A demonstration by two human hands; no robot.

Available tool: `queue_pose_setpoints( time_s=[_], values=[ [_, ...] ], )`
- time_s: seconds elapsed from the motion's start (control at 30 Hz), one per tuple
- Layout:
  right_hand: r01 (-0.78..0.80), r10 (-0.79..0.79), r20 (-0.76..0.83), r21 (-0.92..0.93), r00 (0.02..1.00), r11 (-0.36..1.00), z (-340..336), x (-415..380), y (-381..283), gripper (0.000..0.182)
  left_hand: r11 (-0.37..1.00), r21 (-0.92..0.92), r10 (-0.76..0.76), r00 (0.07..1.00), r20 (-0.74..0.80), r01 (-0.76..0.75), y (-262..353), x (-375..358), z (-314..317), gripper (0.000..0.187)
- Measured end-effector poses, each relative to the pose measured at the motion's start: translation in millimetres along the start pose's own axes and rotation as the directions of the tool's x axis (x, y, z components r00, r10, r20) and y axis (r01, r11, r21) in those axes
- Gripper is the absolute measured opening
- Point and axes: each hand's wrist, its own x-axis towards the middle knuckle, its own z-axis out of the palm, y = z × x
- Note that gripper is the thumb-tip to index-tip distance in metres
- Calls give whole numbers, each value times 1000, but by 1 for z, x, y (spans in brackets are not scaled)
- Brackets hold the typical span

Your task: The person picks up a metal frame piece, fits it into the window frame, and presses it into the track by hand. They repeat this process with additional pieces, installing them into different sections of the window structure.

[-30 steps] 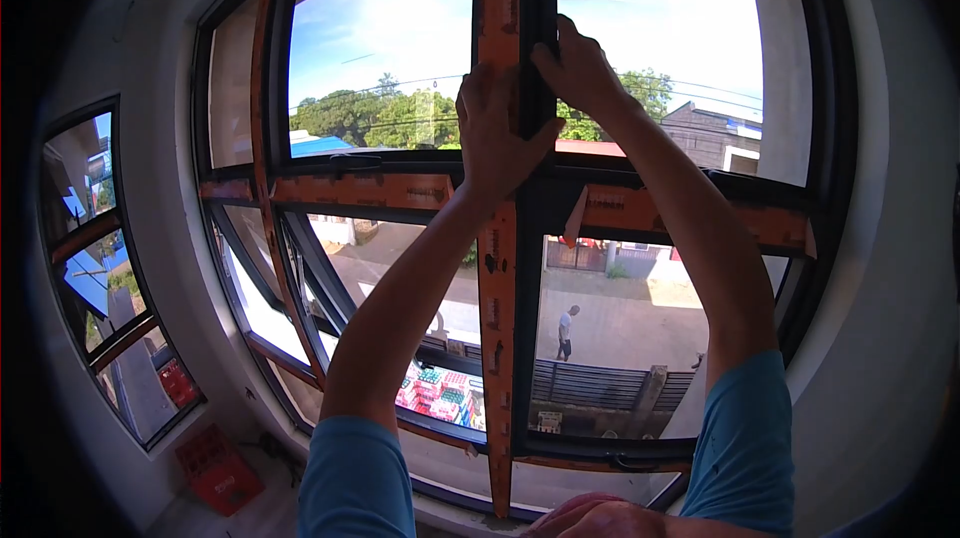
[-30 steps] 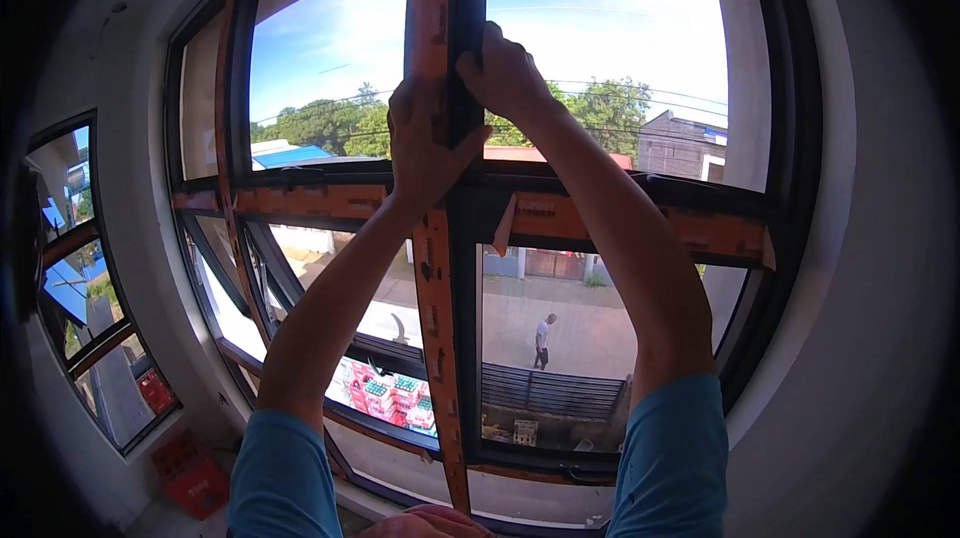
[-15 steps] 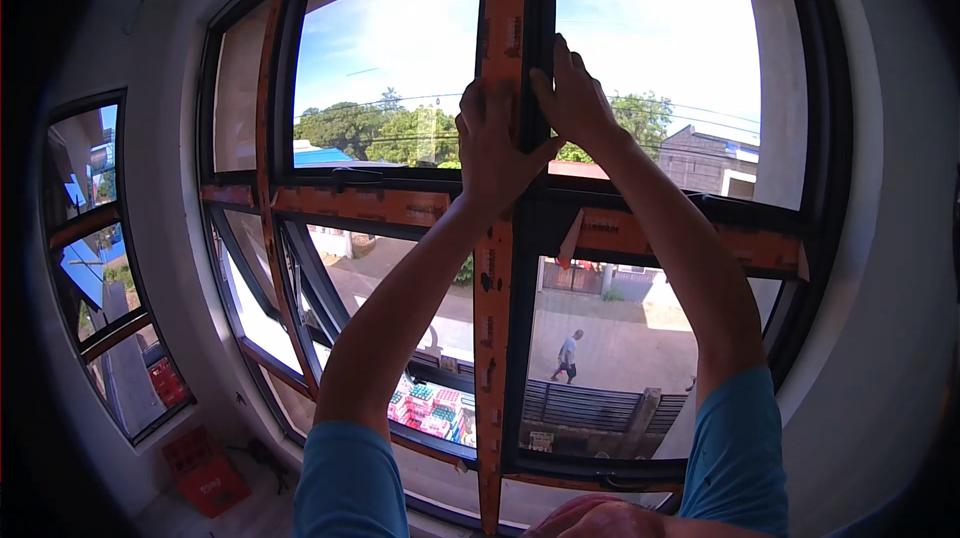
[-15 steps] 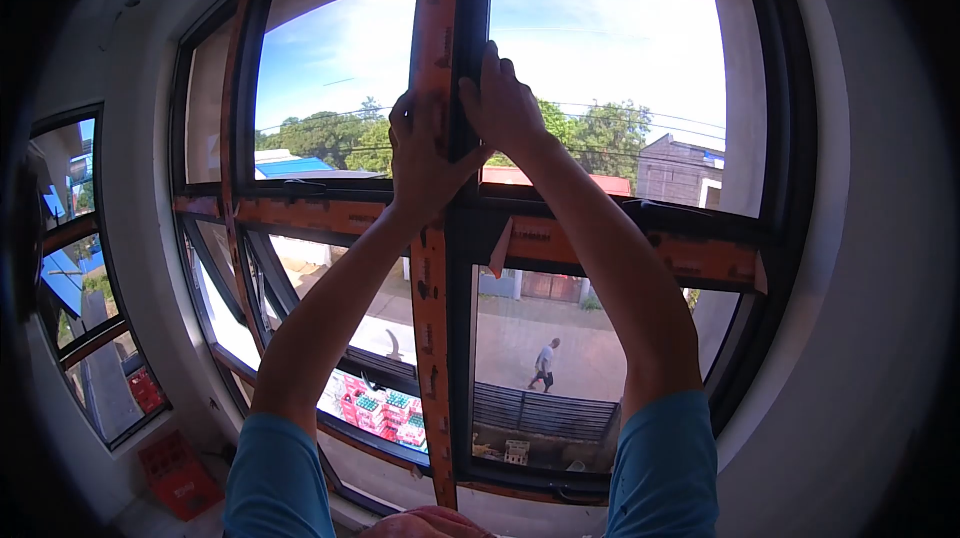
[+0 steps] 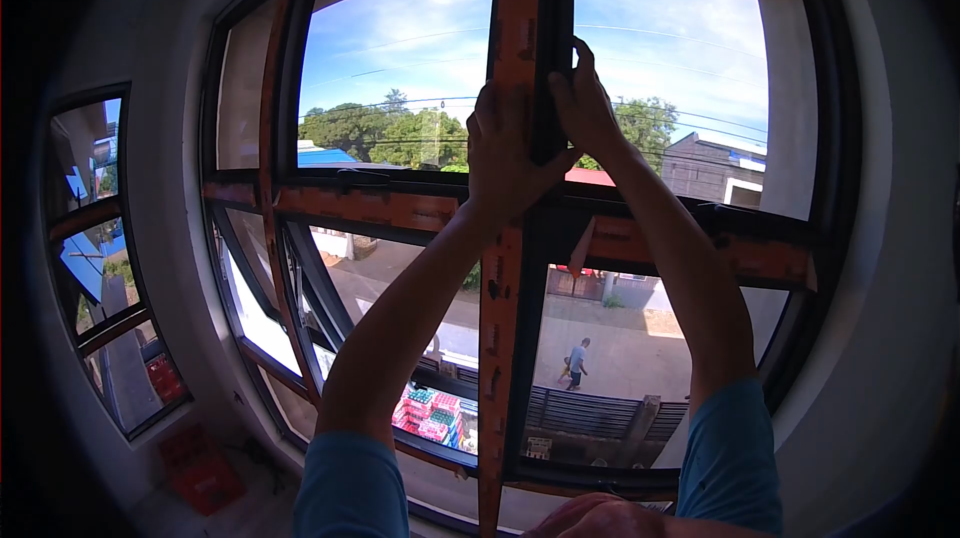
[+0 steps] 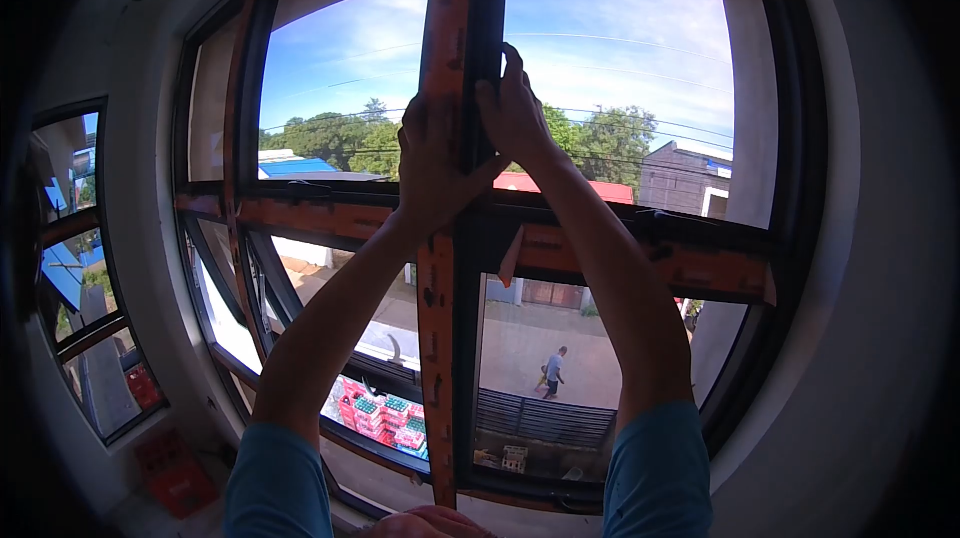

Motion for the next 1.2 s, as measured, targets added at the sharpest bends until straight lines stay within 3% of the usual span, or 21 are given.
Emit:
queue_pose_setpoints(
  time_s=[0.1,0.3,0.43,0.5,0.6,0.73,0.83,0.93,1.07,1.2],
  values=[
    [-61,60,20,79,998,995,-3,-1,-6,56,1000,-13,-10,1000,5,10,3,1,-1,99],
    [20,-19,-11,56,1000,998,-1,-3,-2,55,999,-29,-24,999,22,25,4,-1,-3,102],
    [-10,10,-36,-17,999,1000,-1,-1,1,55,999,-29,-16,999,33,17,1,0,-4,104],
    [-259,227,142,281,963,924,-11,1,-3,52,1000,-13,-21,999,35,21,3,-1,-6,107],
    [-143,131,61,334,990,932,-17,0,-1,54,999,-14,-36,998,46,37,3,0,-10,110],
    [-156,153,34,188,988,970,-17,-5,-12,56,1000,-23,-21,1000,21,21,2,-2,-7,109],
    [-227,222,43,199,974,954,-15,-6,-19,58,995,-78,-60,995,79,66,4,0,-12,103],
    [-136,137,0,153,991,979,-13,-5,-14,60,997,-67,-41,998,52,45,3,-1,-11,102],
    [-134,140,-15,215,990,967,-9,-5,-16,59,997,-70,-39,998,46,42,2,-2,-10,106],
    [-156,160,-43,79,986,985,-9,-5,-18,58,995,-84,-54,997,60,59,6,-1,-14,102]
  ],
)
